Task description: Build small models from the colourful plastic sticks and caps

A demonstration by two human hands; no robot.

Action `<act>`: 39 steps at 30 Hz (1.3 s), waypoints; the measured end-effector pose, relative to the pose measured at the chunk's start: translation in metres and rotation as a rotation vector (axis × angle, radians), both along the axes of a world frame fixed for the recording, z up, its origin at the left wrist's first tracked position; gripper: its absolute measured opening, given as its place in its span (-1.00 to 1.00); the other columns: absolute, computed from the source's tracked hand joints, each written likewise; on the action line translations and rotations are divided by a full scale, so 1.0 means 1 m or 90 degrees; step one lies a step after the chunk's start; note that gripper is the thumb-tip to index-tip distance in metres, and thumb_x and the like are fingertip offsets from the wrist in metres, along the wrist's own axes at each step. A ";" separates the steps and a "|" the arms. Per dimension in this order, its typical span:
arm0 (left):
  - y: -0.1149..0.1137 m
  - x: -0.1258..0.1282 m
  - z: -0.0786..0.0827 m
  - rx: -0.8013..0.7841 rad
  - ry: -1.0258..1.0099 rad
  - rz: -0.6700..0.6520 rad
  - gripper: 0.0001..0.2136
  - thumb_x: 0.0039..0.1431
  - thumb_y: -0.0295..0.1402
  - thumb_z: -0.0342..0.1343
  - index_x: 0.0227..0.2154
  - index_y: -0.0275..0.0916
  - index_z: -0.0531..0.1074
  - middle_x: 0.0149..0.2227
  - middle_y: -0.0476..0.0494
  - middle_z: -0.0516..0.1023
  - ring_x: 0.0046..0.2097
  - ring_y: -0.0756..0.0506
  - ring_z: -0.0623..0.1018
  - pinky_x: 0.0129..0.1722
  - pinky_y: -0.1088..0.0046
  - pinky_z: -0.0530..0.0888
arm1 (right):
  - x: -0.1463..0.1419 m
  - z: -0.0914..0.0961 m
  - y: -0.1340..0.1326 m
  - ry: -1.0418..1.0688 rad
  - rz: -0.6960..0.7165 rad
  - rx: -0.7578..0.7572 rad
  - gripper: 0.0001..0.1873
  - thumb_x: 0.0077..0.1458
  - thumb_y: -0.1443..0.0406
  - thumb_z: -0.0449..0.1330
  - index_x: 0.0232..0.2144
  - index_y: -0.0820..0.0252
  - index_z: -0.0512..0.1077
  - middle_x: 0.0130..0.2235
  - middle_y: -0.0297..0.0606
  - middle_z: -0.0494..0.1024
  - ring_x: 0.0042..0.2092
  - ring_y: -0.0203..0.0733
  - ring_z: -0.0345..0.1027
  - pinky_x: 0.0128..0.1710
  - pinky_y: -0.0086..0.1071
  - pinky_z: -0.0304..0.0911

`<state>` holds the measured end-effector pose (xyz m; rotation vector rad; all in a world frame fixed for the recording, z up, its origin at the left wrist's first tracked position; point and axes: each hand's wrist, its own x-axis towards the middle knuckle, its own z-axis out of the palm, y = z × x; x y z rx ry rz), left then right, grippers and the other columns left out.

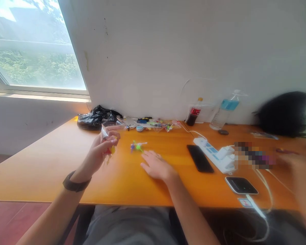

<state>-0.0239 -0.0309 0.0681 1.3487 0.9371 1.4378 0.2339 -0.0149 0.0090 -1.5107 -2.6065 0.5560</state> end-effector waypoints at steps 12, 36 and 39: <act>-0.001 -0.004 -0.005 0.173 0.244 -0.032 -0.52 0.29 -0.16 0.27 0.21 -0.09 0.35 -0.14 -0.09 0.44 -0.28 -0.03 0.40 -0.27 0.42 0.40 | 0.004 0.021 -0.002 0.152 -0.024 0.143 -0.76 0.38 0.28 0.13 -0.27 0.19 0.58 -0.19 -0.14 0.63 -0.16 -0.09 0.53 -0.10 -0.29 0.35; -0.013 0.011 -0.013 0.351 0.430 -0.092 -0.38 0.25 -0.26 0.25 0.34 -0.07 0.22 0.11 -0.31 0.47 0.03 -0.27 0.49 -0.10 0.22 0.53 | -0.003 0.081 -0.074 0.420 0.052 0.525 -0.65 0.36 0.44 0.17 0.05 -0.03 0.59 0.02 -0.25 0.67 0.04 -0.08 0.59 0.09 -0.22 0.54; -0.013 0.012 -0.013 0.356 0.433 -0.090 -0.38 0.25 -0.25 0.25 0.34 -0.06 0.23 0.11 -0.30 0.46 0.02 -0.27 0.48 -0.10 0.21 0.53 | -0.001 0.081 -0.078 0.429 0.013 0.596 -0.60 0.32 0.47 0.20 0.07 -0.07 0.59 0.00 -0.27 0.68 0.02 -0.06 0.60 0.08 -0.21 0.55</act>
